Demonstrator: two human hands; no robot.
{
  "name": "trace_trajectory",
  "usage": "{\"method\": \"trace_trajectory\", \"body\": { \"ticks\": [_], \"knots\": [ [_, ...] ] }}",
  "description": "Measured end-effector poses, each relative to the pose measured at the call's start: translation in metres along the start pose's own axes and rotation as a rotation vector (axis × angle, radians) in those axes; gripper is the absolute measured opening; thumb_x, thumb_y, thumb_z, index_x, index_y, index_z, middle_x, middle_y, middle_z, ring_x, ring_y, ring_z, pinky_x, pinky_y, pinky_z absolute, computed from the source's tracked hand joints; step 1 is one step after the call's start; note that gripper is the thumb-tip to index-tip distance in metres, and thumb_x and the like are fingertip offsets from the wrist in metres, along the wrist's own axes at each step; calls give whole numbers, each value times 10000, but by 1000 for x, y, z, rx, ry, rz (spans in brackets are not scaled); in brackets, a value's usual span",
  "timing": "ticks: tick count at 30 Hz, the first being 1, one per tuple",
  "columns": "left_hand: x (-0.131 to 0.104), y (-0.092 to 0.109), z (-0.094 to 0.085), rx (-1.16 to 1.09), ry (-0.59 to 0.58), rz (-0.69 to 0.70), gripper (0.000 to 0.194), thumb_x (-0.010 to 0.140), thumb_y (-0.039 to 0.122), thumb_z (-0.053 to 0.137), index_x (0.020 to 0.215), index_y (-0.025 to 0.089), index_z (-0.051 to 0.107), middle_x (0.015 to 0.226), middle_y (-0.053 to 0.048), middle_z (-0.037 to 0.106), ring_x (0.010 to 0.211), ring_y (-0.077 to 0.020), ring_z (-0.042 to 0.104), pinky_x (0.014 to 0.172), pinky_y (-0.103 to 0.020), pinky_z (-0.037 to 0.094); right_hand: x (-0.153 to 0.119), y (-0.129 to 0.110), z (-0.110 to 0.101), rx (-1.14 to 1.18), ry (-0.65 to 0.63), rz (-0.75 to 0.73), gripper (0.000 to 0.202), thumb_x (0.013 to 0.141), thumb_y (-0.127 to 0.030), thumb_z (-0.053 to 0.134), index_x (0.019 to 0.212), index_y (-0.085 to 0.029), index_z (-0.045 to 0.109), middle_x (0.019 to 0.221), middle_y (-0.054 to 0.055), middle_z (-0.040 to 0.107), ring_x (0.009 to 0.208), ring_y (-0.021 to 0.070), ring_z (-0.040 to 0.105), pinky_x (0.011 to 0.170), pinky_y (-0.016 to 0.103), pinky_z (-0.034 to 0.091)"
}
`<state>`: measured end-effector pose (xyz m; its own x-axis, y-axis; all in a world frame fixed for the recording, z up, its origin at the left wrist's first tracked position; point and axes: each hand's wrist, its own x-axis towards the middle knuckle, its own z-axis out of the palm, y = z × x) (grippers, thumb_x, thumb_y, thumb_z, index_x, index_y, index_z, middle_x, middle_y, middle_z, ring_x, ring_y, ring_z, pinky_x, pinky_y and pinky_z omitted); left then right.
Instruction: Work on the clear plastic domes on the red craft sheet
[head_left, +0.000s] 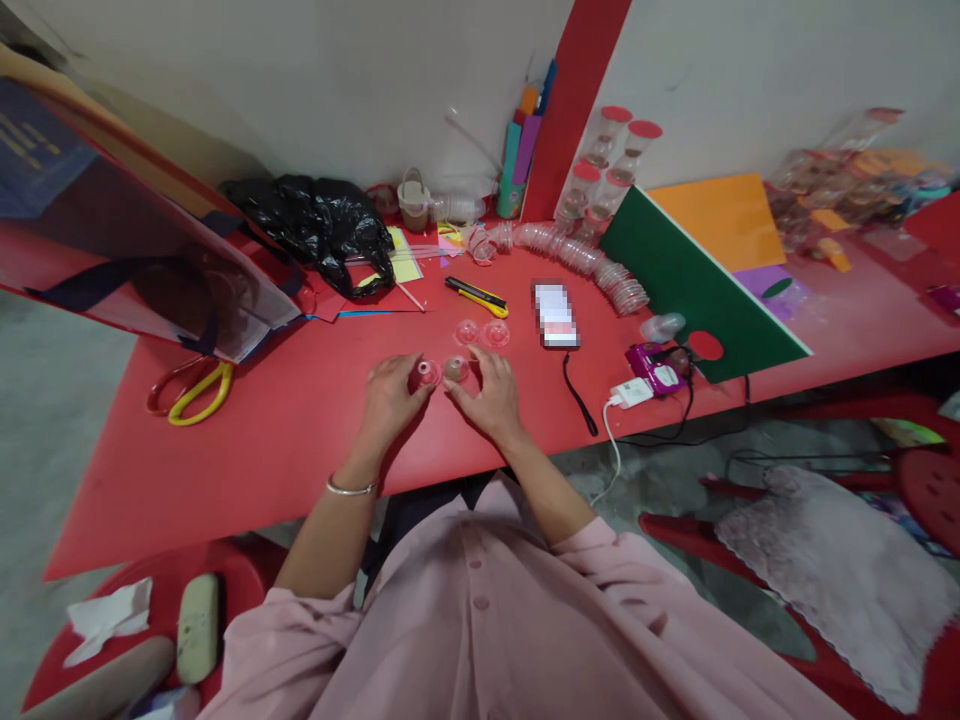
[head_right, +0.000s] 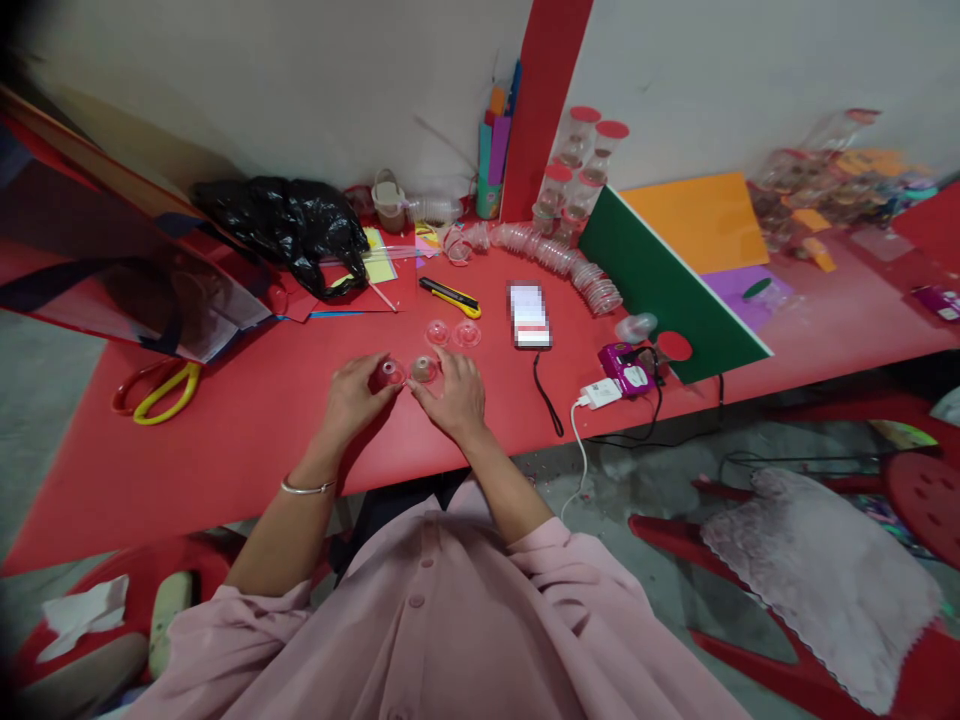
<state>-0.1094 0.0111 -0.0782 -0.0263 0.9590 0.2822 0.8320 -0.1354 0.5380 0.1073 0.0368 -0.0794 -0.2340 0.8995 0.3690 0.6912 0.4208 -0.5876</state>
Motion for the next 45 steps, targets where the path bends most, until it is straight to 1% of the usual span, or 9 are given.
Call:
{"method": "trace_trajectory", "body": {
  "ticks": [3, 7, 11, 16, 22, 27, 33, 39, 45],
  "knots": [
    [0, 1, 0, -7, -1, 1, 481, 948, 403, 717, 1402, 248, 690, 1350, -131, 765, 1245, -347, 695, 1123, -541, 527, 1, 2, 3, -41, -61, -6, 818, 969, -673, 700, 1628, -235, 492, 1447, 166, 679, 1334, 370, 594, 1132, 533, 474],
    [0, 1, 1, 14, 6, 14, 478, 933, 423, 733, 1367, 225, 703, 1420, -158, 713, 1309, -359, 656, 1145, -543, 517, 0, 5, 5, -57, -100, -12, 722, 1026, -612, 645, 1631, -248, 494, 1428, 160, 694, 1331, 368, 596, 1125, 526, 475],
    [0, 1, 1, 43, 31, -1, 460, 916, 443, 753, 1299, 188, 726, 1463, -192, 668, 1360, -389, 614, 1161, -553, 506, 1, 5, 4, -44, -114, -15, 616, 1088, -540, 554, 1609, -214, 523, 1364, 164, 719, 1280, 351, 615, 1107, 517, 482],
    [1, 3, 0, 37, 18, -11, 404, 923, 435, 738, 1266, 222, 732, 1422, -160, 701, 1322, -377, 638, 1141, -548, 516, 3, 4, 5, -27, -90, -21, 638, 1073, -543, 581, 1617, -214, 515, 1392, 169, 703, 1304, 356, 607, 1122, 523, 483],
    [2, 5, -1, -9, -1, 33, 382, 944, 383, 706, 1298, 242, 721, 1367, -125, 745, 1302, -344, 660, 1152, -537, 507, 4, 6, 6, -14, -160, -53, 653, 1065, -467, 619, 1660, -246, 464, 1431, 152, 702, 1341, 356, 586, 1129, 534, 481],
    [1, 7, -1, -25, -1, 23, 397, 949, 358, 698, 1336, 266, 709, 1403, -118, 739, 1322, -341, 661, 1156, -554, 506, 2, 6, 3, 10, -121, -44, 609, 1080, -417, 572, 1657, -250, 469, 1434, 145, 694, 1319, 340, 595, 1146, 524, 479],
    [1, 9, 0, -51, 51, -9, 488, 943, 394, 716, 1397, 223, 658, 1402, -143, 733, 1306, -332, 677, 1163, -528, 512, 1, 6, 1, 32, -60, -61, 562, 1089, -395, 536, 1628, -236, 506, 1415, 142, 700, 1306, 310, 603, 1145, 485, 488],
    [2, 11, -2, -47, 38, -3, 343, 932, 368, 717, 1249, 238, 688, 1294, -118, 766, 1221, -324, 703, 1104, -514, 536, 1, 7, 2, 57, -34, -84, 551, 1076, -372, 559, 1610, -240, 525, 1408, 133, 706, 1306, 298, 603, 1159, 480, 484],
    [2, 12, -3, -54, 55, 21, 320, 946, 358, 700, 1241, 234, 690, 1327, -129, 750, 1262, -321, 687, 1116, -509, 530, 0, 9, 4, 54, -42, -55, 541, 1076, -403, 566, 1597, -260, 545, 1416, 129, 709, 1309, 314, 611, 1168, 517, 484]
  ]
}}
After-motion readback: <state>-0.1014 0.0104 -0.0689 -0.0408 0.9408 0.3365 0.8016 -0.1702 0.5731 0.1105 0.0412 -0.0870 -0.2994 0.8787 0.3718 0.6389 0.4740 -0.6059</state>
